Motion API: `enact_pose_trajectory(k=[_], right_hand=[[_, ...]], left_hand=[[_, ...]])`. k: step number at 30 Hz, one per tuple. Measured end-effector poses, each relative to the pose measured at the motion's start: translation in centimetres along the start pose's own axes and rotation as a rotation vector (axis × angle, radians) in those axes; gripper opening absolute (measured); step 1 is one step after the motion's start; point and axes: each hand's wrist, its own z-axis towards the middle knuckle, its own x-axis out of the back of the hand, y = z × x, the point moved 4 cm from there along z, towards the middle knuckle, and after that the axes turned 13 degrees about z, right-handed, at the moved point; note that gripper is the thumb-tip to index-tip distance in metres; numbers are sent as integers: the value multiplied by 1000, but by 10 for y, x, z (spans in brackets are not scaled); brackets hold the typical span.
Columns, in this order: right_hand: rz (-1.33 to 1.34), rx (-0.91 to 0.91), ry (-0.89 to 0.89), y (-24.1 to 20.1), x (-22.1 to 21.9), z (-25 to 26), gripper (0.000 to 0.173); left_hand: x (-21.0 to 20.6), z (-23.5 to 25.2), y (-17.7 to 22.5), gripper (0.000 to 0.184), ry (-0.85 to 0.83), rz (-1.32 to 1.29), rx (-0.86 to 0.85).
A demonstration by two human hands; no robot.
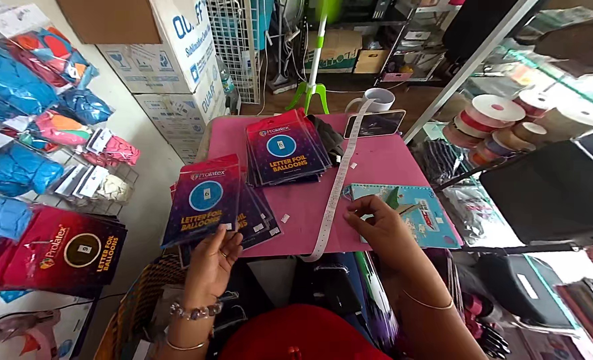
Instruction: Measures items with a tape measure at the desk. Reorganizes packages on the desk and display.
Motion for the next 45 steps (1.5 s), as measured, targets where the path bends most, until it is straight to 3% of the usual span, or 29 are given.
enact_pose_trajectory(k=[5,10,12,15,18,21,23,31,36,45], right_hand=[[-27,11,-68,-3,-13,-5,29],[-117,-8,-5,8,0,-1,27],[-234,-49,37,15,5,2,28],[-302,-174,7,17,-3,1,31],[-276,-248,-47,22,-19,0,33],[-249,-219,-6,29,-31,2,34],[-188,-217,18,32,-34,4,36],[148,-44,99,36,-28,3,31],[102,20,104,37,-27,-2,29],[-97,148,216,42,-29,-8,20]], left_hand=[[-23,-18,-9,18,-87,-127,100],[-44,-39,-17,34,-679,62,127],[-58,-47,-18,32,-796,210,69],[-91,-42,-16,32,-765,504,-267],[-129,-24,-13,45,-664,929,-590],[-161,-15,-13,54,-597,1338,-691],[-171,-12,-18,53,-570,1425,-698],[-169,12,-27,62,-662,724,-417],[-171,16,-26,56,-641,599,-341],[-168,15,-32,55,-668,500,-423]])
